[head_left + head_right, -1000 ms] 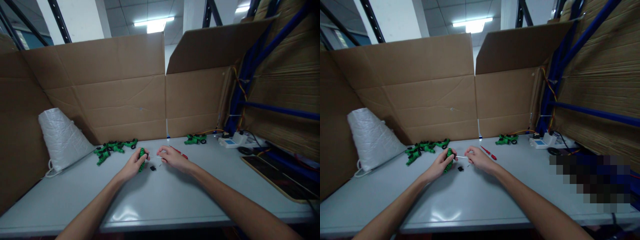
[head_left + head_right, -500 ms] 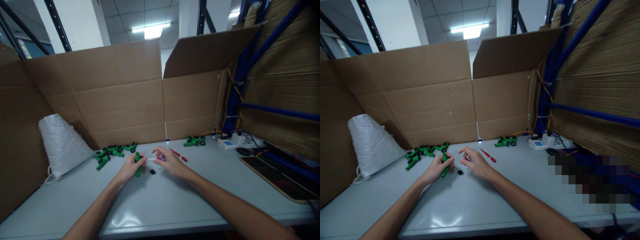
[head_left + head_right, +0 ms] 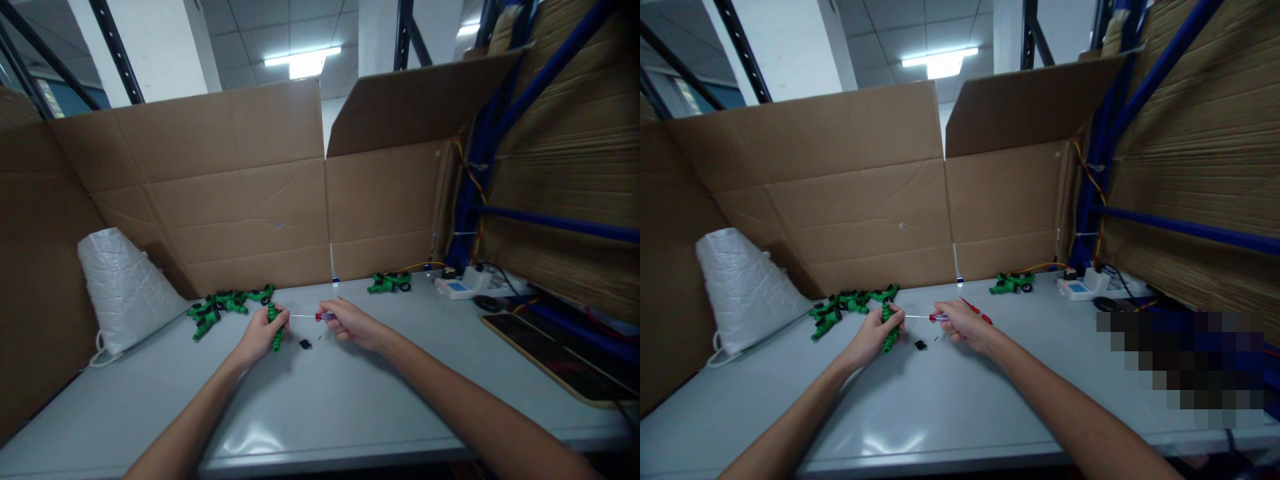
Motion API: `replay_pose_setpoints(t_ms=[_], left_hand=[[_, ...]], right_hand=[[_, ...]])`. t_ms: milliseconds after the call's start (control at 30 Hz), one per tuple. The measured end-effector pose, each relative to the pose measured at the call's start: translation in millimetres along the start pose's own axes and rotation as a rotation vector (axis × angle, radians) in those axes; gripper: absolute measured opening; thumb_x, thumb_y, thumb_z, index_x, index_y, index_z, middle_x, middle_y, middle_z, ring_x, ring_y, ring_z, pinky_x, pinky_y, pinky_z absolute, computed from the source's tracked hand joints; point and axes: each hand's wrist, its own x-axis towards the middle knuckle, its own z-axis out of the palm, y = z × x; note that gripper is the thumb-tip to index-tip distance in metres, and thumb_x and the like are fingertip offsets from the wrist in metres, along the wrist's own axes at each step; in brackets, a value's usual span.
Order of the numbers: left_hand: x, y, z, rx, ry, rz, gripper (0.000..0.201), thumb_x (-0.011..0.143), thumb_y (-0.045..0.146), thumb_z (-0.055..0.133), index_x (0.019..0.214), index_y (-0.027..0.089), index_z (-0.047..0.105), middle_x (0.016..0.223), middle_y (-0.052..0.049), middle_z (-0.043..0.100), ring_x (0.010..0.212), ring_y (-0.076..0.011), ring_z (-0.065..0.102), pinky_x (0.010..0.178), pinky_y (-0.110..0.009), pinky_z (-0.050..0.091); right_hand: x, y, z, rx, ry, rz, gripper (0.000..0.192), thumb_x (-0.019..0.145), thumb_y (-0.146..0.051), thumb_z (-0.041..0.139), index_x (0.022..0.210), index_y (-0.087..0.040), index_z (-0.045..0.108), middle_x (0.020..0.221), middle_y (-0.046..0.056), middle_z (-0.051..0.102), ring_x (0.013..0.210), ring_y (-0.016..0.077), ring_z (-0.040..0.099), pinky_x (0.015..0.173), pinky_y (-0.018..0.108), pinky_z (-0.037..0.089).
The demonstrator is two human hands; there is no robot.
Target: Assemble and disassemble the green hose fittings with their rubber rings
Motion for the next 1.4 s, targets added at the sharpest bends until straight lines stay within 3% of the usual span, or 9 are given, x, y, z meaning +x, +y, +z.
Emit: replay_pose_setpoints(t_ms=[67, 167, 267, 400, 600, 767, 1033, 1233, 1400], left_hand=[[1.1, -2.0, -0.9, 0.029, 0.041, 0.037, 0.045, 0.092, 0.059, 0.068, 0.078, 0.017, 0.066, 0.068, -0.001, 0.061, 0.058, -0.0134, 0.055, 0.056, -0.024, 0.043], [1.0, -3.6, -0.7, 0.077, 0.068, 0.074, 0.045, 0.092, 0.059, 0.069, 0.077, 0.017, 0.066, 0.069, -0.001, 0.060, 0.059, -0.0131, 0.053, 0.059, -0.024, 0.043], [-0.1, -3.6, -0.3, 0.070, 0.018, 0.044, 0.045, 0.093, 0.060, 0.067, 0.080, 0.017, 0.065, 0.068, 0.000, 0.060, 0.059, -0.0129, 0.053, 0.058, -0.023, 0.043], [-1.2, -1.9, -1.4, -0.014, -0.061, 0.000, 0.046, 0.094, 0.061, 0.065, 0.082, 0.017, 0.062, 0.070, -0.002, 0.064, 0.060, -0.0140, 0.058, 0.060, -0.024, 0.046], [-1.3, 0.8, -3.5, -0.120, -0.062, -0.011, 0.044, 0.094, 0.059, 0.067, 0.082, 0.017, 0.061, 0.073, -0.003, 0.065, 0.061, -0.0143, 0.060, 0.059, -0.025, 0.046], [-4.4, 5.3, 1.7, -0.116, -0.106, -0.015, 0.044, 0.094, 0.059, 0.067, 0.083, 0.017, 0.060, 0.072, -0.002, 0.066, 0.059, -0.0136, 0.060, 0.059, -0.025, 0.046], [-5.3, 8.6, 4.0, -0.151, -0.123, -0.038, 0.043, 0.093, 0.059, 0.067, 0.084, 0.018, 0.058, 0.073, -0.001, 0.066, 0.058, -0.0137, 0.060, 0.059, -0.026, 0.047], [-6.0, 8.3, 4.0, -0.142, -0.133, -0.070, 0.047, 0.094, 0.063, 0.064, 0.085, 0.017, 0.058, 0.072, -0.002, 0.066, 0.059, -0.0141, 0.060, 0.057, -0.026, 0.046], [-4.9, 4.9, 4.3, -0.181, -0.117, -0.094, 0.049, 0.094, 0.066, 0.062, 0.089, 0.018, 0.059, 0.075, -0.003, 0.066, 0.061, -0.0146, 0.061, 0.056, -0.025, 0.046]], right_hand=[[-0.7, 1.1, -0.2, 0.004, -0.025, 0.021, 0.035, 0.097, -0.052, 0.056, 0.086, -0.019, 0.058, 0.058, -0.010, 0.030, 0.046, 0.0080, 0.014, 0.044, 0.022, 0.010], [3.8, 6.5, 1.9, -0.221, 0.059, -0.054, 0.044, 0.100, -0.055, 0.049, 0.075, -0.020, 0.055, 0.057, -0.008, 0.032, 0.047, 0.0095, 0.021, 0.046, 0.024, 0.015], [8.0, 9.2, 2.4, -0.512, 0.177, -0.312, 0.049, 0.102, -0.054, 0.044, 0.067, -0.020, 0.052, 0.059, -0.004, 0.043, 0.055, 0.0128, 0.040, 0.054, 0.026, 0.027], [4.7, 5.5, -2.3, -0.701, 0.170, -0.588, 0.043, 0.103, -0.049, 0.045, 0.074, -0.020, 0.055, 0.070, -0.001, 0.055, 0.069, 0.0161, 0.051, 0.066, 0.028, 0.034], [4.1, 7.2, -8.9, -0.640, 0.084, -0.632, 0.022, 0.095, -0.042, 0.064, 0.098, -0.022, 0.055, 0.084, -0.003, 0.057, 0.075, 0.0160, 0.052, 0.068, 0.026, 0.037], [2.9, 10.5, -3.7, -0.719, 0.011, -0.553, 0.044, 0.108, -0.047, 0.040, 0.081, -0.020, 0.060, 0.072, -0.001, 0.056, 0.070, 0.0168, 0.052, 0.068, 0.028, 0.036], [-8.9, 10.8, 6.3, -0.874, 0.068, -0.599, 0.020, 0.102, -0.040, 0.061, 0.095, -0.022, 0.059, 0.078, -0.003, 0.060, 0.071, 0.0159, 0.053, 0.065, 0.027, 0.032], [-3.1, 10.7, 3.7, -1.086, 0.114, -0.681, 0.035, 0.112, -0.029, 0.038, 0.087, -0.021, 0.061, 0.081, 0.004, 0.063, 0.089, 0.0224, 0.055, 0.080, 0.032, 0.037], [-11.6, 5.9, 3.8, -1.110, 0.112, -0.754, 0.016, 0.109, -0.026, 0.048, 0.097, -0.021, 0.058, 0.098, 0.004, 0.062, 0.089, 0.0201, 0.056, 0.081, 0.031, 0.039]])
